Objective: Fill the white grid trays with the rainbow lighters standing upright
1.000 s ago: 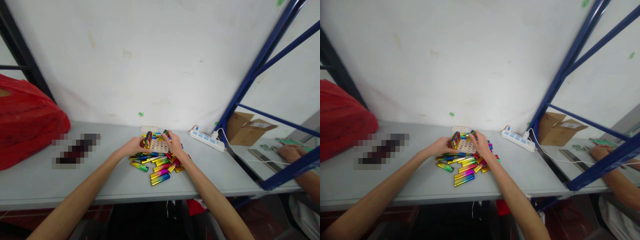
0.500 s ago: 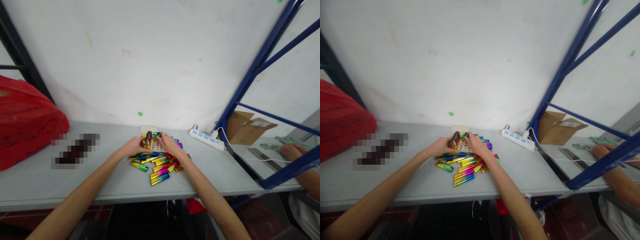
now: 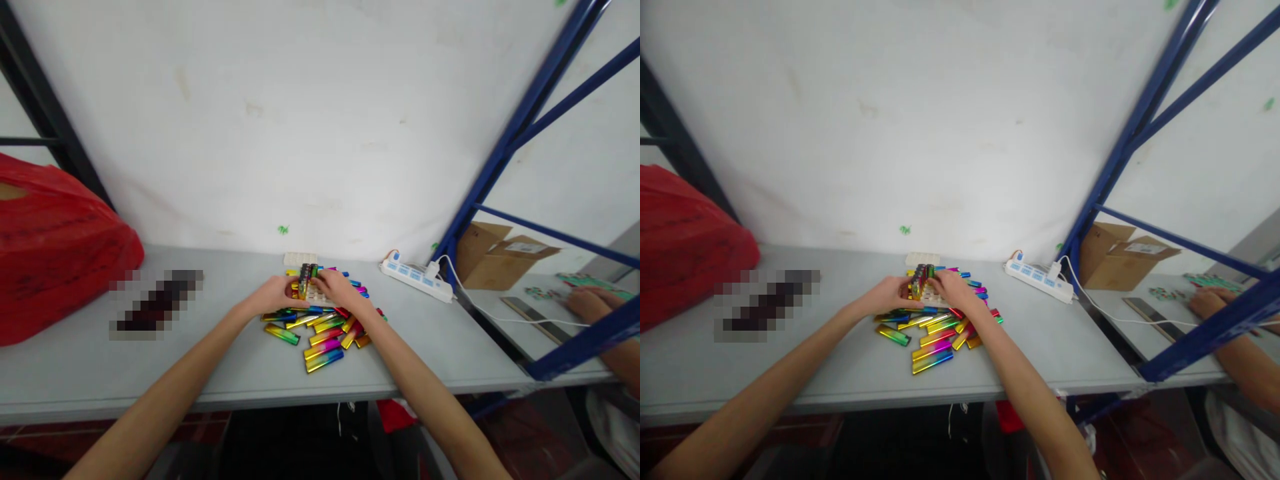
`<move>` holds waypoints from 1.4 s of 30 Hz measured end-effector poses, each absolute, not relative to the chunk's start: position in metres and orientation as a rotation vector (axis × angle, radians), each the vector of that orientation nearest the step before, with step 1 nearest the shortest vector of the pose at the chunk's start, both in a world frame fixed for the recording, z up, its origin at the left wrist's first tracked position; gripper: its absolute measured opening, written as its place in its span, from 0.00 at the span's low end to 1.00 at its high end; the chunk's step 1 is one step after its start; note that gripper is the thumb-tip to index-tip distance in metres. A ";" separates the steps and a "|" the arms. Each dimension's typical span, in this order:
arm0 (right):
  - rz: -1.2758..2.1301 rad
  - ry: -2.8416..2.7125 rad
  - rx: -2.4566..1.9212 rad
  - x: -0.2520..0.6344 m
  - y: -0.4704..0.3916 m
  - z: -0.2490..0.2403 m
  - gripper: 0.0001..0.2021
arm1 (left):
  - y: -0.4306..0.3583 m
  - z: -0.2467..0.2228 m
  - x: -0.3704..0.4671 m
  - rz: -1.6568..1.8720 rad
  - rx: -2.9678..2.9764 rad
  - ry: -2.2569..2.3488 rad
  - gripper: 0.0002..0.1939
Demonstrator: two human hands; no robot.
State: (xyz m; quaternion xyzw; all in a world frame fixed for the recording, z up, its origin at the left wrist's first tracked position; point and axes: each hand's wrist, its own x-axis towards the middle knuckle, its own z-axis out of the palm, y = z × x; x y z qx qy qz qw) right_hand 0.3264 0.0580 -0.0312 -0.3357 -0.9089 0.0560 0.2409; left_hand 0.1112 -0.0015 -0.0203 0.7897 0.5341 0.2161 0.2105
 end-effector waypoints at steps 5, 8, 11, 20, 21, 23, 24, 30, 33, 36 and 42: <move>0.347 -2.271 -0.901 0.340 0.069 -0.037 0.25 | -0.001 -0.020 0.111 0.605 2.202 1.474 0.32; 0.271 -2.158 -0.947 0.353 0.081 -0.043 0.24 | -0.002 -0.019 0.112 0.620 2.179 1.458 0.32; 0.114 -2.171 -1.012 0.368 0.095 -0.056 0.19 | -0.003 -0.017 0.113 0.604 2.173 1.482 0.32; 0.149 -2.381 -1.232 0.382 0.105 -0.069 0.15 | -0.003 -0.018 0.112 0.591 2.167 1.504 0.33; 0.139 -2.375 -1.238 0.382 0.104 -0.067 0.14 | -0.003 -0.019 0.112 0.594 2.160 1.501 0.33; 0.126 -2.372 -1.244 0.382 0.103 -0.063 0.13 | -0.003 -0.020 0.112 0.604 2.148 1.490 0.33; 0.127 -2.375 -1.241 0.383 0.102 -0.061 0.12 | -0.003 -0.020 0.112 0.608 2.144 1.485 0.33; 0.216 -2.283 -1.090 0.387 0.098 -0.060 0.10 | -0.002 -0.020 0.111 0.581 2.177 1.507 0.33; 0.414 -2.066 -1.001 0.386 0.097 -0.059 0.10 | -0.002 -0.018 0.112 0.587 2.183 1.488 0.35; 0.739 -1.752 -0.927 0.382 0.096 -0.056 0.14 | -0.003 -0.017 0.112 0.579 2.201 1.481 0.35; 1.199 -1.257 -0.800 0.377 0.087 -0.050 0.18 | -0.002 -0.019 0.110 0.584 2.200 1.504 0.36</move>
